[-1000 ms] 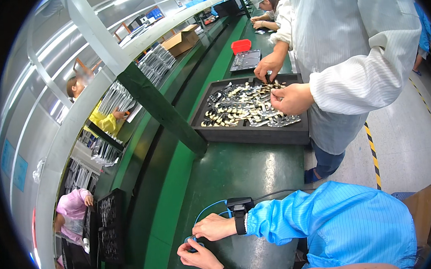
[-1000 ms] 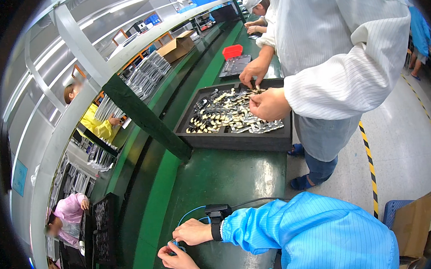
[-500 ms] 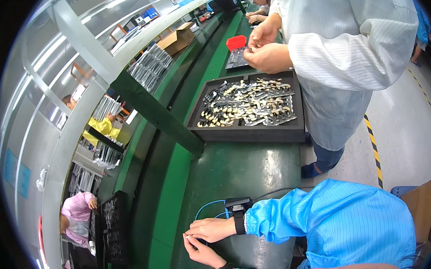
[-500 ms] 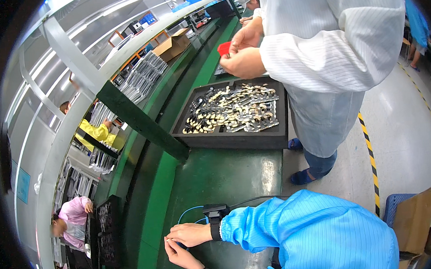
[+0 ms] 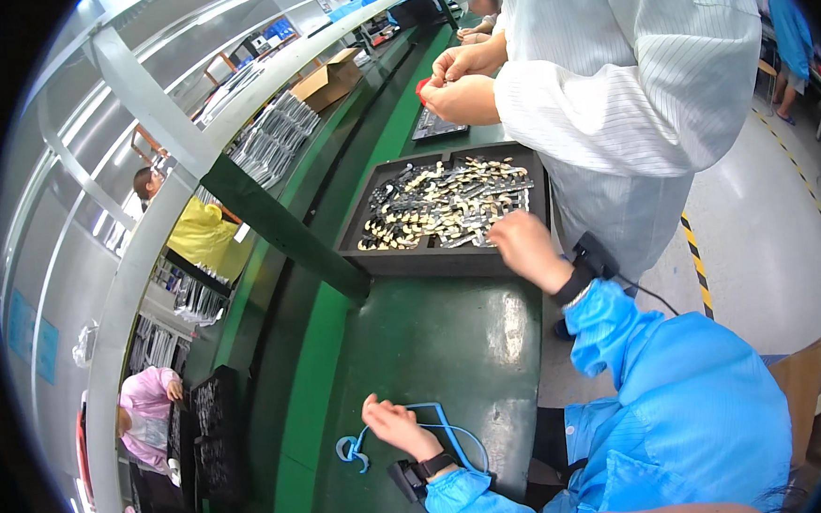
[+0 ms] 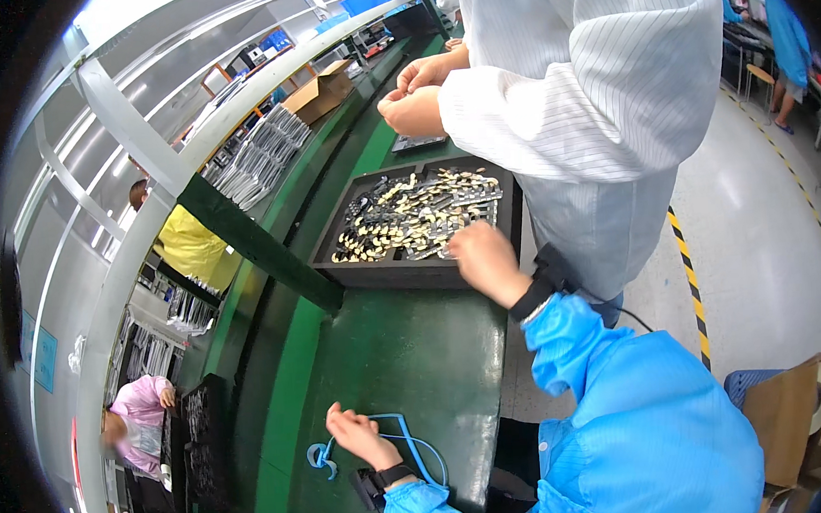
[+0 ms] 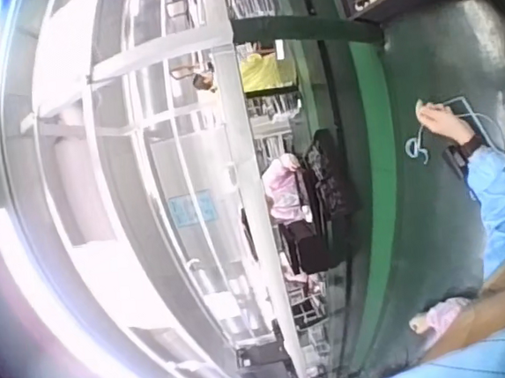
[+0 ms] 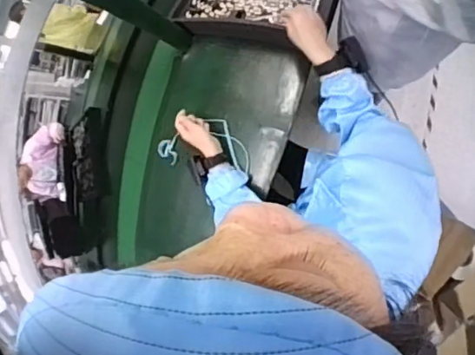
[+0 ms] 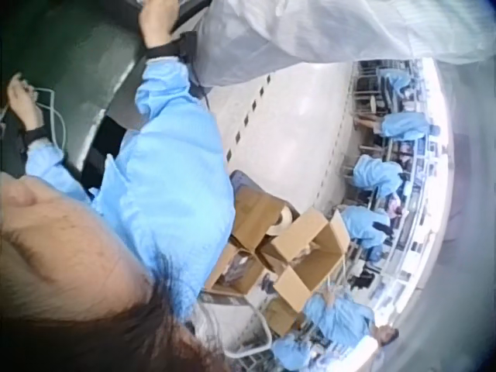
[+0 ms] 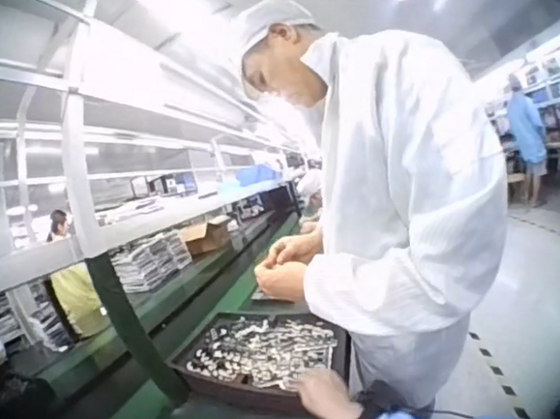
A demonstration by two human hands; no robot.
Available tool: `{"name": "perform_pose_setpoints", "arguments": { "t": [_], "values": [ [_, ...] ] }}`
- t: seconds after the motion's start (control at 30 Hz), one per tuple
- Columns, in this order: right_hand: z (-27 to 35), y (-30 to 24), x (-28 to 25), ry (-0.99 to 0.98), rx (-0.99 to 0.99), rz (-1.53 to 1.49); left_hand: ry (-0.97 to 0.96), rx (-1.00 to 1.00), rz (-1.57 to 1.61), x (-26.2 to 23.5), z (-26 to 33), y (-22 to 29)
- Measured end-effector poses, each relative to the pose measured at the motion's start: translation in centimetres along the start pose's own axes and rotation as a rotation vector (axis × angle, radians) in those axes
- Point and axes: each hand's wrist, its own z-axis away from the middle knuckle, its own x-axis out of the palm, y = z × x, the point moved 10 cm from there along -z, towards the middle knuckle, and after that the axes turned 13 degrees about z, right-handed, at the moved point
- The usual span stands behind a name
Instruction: Assembling small mechanical or electronic components on a production line.
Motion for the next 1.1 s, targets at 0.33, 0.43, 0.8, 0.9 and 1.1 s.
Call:
{"name": "perform_pose_setpoints", "arguments": {
  "t": [0.33,0.43,0.8,0.9,1.1],
  "values": [
    [-0.7,4.9,3.8,-0.400,0.056,0.520,-0.168,-0.162,-0.054,3.9,0.9,-5.7],
    [-1.0,4.7,4.4,-0.458,0.064,0.517,-0.196,-0.177,-0.059,4.8,0.7,-5.7],
    [-0.9,2.7,4.4,-0.396,-0.132,0.458,-0.394,-0.198,-0.117,10.1,0.8,-8.6],
    [-0.9,1.7,2.4,-0.211,-0.119,0.405,-0.400,-0.254,-0.094,9.9,0.9,-8.3],
    [-0.3,-1.4,-4.0,0.301,-0.046,0.242,-0.384,-0.370,-0.040,10.2,1.9,-7.8]
  ]
}}
